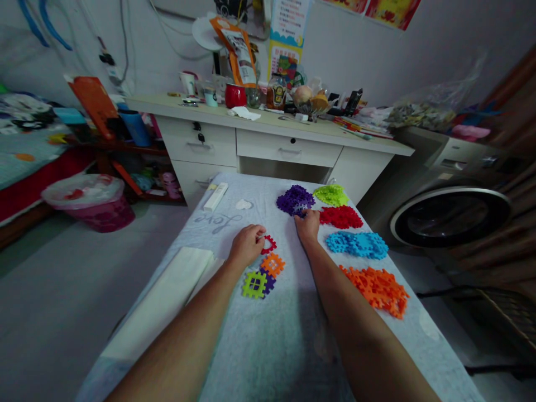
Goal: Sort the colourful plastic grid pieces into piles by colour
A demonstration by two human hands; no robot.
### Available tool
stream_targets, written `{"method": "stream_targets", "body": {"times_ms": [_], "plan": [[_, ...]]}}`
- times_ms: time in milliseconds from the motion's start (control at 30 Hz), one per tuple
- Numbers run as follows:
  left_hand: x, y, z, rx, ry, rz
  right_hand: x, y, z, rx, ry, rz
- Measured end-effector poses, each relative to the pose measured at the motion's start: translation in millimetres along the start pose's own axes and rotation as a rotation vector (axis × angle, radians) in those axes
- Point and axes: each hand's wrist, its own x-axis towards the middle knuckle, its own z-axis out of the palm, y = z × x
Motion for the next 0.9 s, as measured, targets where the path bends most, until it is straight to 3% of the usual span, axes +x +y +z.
{"method": "stream_targets", "body": {"times_ms": [267,400,533,600,733,900], "plan": [[-1,2,-3.4,-0.008,0.036,0.002,-13,-8,-16,-0.016,-0.059,0.009],[0,1,-7.1,-0.006,0.096,-0.032,-34,-20,-28,0.015,-0.253,-0.073],[0,1,-10.8,-0.014,0.145,-0.068,-63,-38,-39,0.009,-0.491,-0.254],[0,1,-12.1,-0.020,0.157,-0.080,-75,-46,-43,-0.066,-0.549,-0.334],[0,1,-12.6,-0.026,0.159,-0.086,-91,-57,-44,-0.212,-0.538,-0.390],[1,-2,-10.0,-0.031,0.143,-0.074,-95,-58,-38,-0.236,-0.467,-0.383]]}}
